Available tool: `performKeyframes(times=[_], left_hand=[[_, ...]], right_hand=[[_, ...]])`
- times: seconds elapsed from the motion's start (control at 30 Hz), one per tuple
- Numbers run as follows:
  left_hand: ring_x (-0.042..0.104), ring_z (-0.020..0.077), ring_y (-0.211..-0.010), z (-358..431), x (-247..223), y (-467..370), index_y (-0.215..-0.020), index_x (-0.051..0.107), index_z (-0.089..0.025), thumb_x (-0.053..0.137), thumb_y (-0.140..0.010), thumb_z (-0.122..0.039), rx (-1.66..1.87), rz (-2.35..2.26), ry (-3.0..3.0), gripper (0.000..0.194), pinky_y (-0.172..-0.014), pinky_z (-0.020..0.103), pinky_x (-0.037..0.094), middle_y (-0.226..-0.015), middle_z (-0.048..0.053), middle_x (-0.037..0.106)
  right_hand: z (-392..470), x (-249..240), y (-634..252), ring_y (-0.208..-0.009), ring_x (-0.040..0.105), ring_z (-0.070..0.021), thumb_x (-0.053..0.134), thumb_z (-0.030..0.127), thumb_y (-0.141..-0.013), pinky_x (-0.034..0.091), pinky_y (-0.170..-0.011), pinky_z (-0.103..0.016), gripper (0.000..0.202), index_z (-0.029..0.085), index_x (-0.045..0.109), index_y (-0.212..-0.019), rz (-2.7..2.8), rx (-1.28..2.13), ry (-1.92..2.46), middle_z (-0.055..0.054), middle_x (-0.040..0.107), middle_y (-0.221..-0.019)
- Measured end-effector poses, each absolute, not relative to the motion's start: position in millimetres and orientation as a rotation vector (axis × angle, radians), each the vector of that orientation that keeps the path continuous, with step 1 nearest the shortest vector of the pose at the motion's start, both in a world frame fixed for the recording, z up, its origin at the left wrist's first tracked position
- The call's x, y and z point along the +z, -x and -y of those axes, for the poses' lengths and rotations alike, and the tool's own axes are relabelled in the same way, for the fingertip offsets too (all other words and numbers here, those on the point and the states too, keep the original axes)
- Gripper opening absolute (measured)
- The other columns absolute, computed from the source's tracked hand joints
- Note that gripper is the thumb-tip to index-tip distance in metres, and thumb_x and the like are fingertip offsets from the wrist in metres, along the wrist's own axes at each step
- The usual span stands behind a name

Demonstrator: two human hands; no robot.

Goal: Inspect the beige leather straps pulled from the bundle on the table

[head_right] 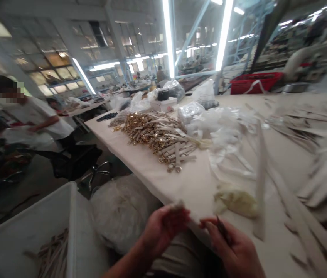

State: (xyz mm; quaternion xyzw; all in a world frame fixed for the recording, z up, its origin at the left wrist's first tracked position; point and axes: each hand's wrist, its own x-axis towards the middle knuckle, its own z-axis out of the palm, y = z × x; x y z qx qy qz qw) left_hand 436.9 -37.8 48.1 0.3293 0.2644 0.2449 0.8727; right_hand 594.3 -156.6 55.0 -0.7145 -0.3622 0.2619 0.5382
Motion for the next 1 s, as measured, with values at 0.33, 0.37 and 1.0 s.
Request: performKeyframes(times=[0.33, 0.37, 1.0], left_hand=[[0.016, 0.0298, -0.149, 31, 50, -446, -0.147, 0.044, -0.025, 0.04, -0.085, -0.074, 0.879, -0.416, -1.493, 0.079, -0.12, 0.044, 0.014, -0.16, 0.007, 0.029], [0.014, 0.0305, -0.15, 32, 49, -445, -0.149, 0.039, -0.024, 0.041, -0.084, -0.075, 0.892, -0.411, -1.651, 0.083, -0.121, 0.043, 0.01, -0.161, 0.008, 0.026], [0.016, 0.0364, -0.148, 35, 38, -451, -0.138, 0.055, -0.019, 0.045, -0.078, -0.079, 0.742, -0.426, -2.108, 0.085, -0.12, 0.053, 0.009, -0.158, 0.015, 0.031]], right_hand=[[105, 77, -577, -0.056, 0.051, -0.0113, 0.065, 0.026, -0.088, 0.044, -0.055, -0.024, 0.012, 0.02, 0.075, -0.091, 1.116, 0.259, 1.494, 0.0, 0.066, -0.072], [105, 75, -575, -0.058, 0.054, -0.0117, 0.065, 0.025, -0.088, 0.045, -0.056, -0.023, 0.011, 0.02, 0.074, -0.092, 1.114, 0.254, 1.49, -0.001, 0.068, -0.075], [112, 57, -586, -0.057, 0.05, -0.0113, 0.058, 0.009, -0.07, 0.039, -0.055, -0.021, 0.011, 0.019, 0.06, -0.072, 1.269, 0.141, 1.606, 0.003, 0.057, -0.065]])
